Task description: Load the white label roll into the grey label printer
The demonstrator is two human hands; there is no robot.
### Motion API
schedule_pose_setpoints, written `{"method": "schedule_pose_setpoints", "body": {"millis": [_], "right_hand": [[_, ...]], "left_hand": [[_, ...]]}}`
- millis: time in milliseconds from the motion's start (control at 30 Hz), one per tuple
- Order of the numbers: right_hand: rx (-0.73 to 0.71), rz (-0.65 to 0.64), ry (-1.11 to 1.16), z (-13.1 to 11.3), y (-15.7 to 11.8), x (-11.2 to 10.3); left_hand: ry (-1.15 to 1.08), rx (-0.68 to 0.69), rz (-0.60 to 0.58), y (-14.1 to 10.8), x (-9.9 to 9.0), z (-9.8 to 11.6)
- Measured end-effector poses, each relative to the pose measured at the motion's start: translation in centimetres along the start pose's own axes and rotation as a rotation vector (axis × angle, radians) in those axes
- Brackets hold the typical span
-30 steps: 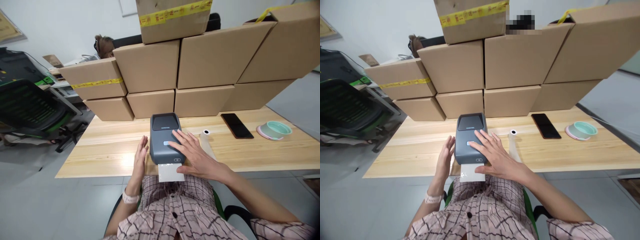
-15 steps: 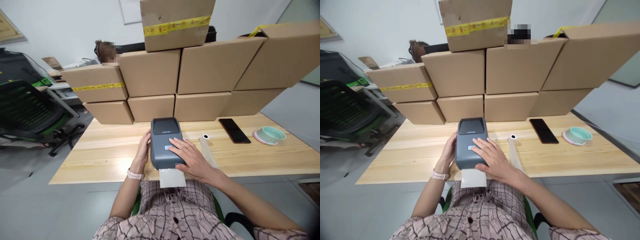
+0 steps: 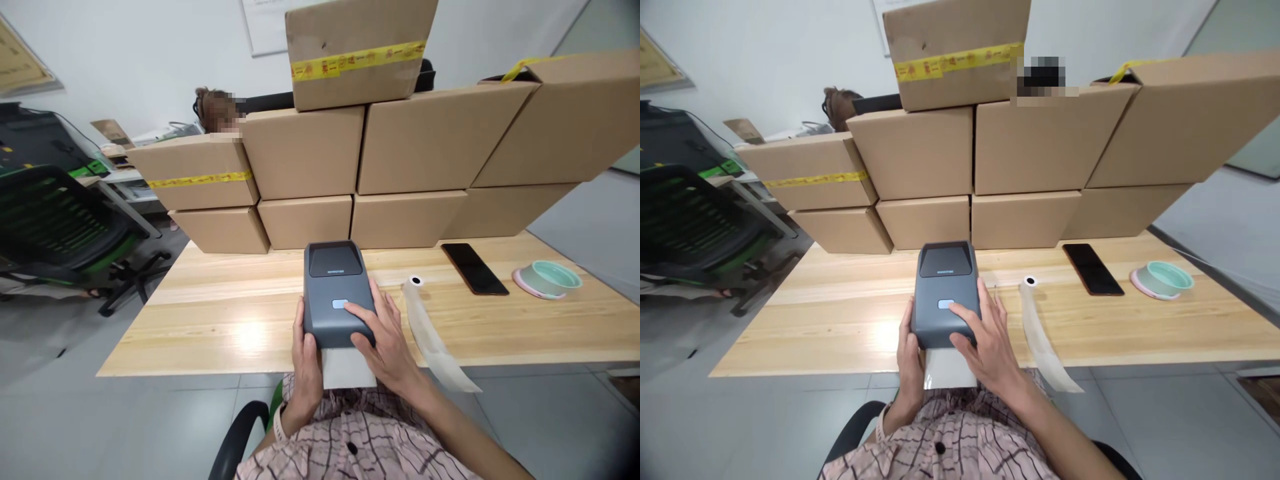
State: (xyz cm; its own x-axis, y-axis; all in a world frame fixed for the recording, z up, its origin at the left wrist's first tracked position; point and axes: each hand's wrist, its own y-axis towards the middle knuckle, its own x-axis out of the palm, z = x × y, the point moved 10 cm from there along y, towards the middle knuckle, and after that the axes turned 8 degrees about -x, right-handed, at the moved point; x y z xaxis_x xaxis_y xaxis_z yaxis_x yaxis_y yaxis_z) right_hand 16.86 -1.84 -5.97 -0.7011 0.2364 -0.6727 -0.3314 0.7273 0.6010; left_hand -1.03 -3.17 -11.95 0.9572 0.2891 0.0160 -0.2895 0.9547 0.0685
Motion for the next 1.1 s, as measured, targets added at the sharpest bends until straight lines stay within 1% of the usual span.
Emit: {"method": "schedule_pose_setpoints", "body": {"millis": [100, 200, 267, 367, 433, 500, 633, 767, 867, 933, 1000, 1033, 1100], "right_hand": [[0.075, 0.107, 0.082, 0.2, -1.3, -0.1], [0.124, 0.13, 0.147, 0.3, -1.6, -0.5], [0.135, 0.124, 0.177, 0.3, -1.5, -0.7], [0.172, 0.138, 0.235, 0.9, -1.8, -0.8], [0.223, 0.156, 0.311, 1.7, -2.6, -0.5], [0.279, 0.17, 0.406, 2.4, -3.4, 0.2], [0.326, 0.206, 0.511, 2.9, -4.2, 1.1], [0.331, 0.233, 0.531, 2.7, -4.2, 1.1], [0.337, 0.229, 0.572, 2.7, -4.1, 1.0], [0.328, 0.216, 0.574, 2.6, -3.8, 0.3], [0.29, 0.185, 0.531, 2.1, -2.8, -1.0], [0.256, 0.164, 0.493, 1.7, -1.8, -1.9], [0.163, 0.108, 0.373, 0.6, 0.9, -3.9]], "left_hand": [[0.034, 0.045, 0.018, 0.1, -0.3, 0.3], [0.049, 0.085, 0.057, 0.5, -0.6, 0.9], [0.001, 0.066, 0.08, 0.8, -0.7, 1.0], [-0.147, 0.014, 0.094, 0.9, -0.3, 0.7], [-0.226, -0.007, 0.111, 0.7, 0.0, 0.6], [-0.247, -0.024, 0.144, 0.6, 0.1, 0.6], [-0.176, -0.047, 0.206, 0.6, -0.1, 0.9], [-0.109, -0.041, 0.256, 0.7, -0.8, 0.9], [-0.092, -0.022, 0.261, 0.8, -1.1, 0.4], [-0.116, 0.015, 0.238, 0.9, -1.2, 0.4], [-0.153, 0.073, 0.184, 1.5, -1.1, 1.3], [-0.164, 0.112, 0.153, 2.1, -1.0, 2.3], [-0.167, 0.201, 0.097, 3.8, -0.7, 5.0]]}}
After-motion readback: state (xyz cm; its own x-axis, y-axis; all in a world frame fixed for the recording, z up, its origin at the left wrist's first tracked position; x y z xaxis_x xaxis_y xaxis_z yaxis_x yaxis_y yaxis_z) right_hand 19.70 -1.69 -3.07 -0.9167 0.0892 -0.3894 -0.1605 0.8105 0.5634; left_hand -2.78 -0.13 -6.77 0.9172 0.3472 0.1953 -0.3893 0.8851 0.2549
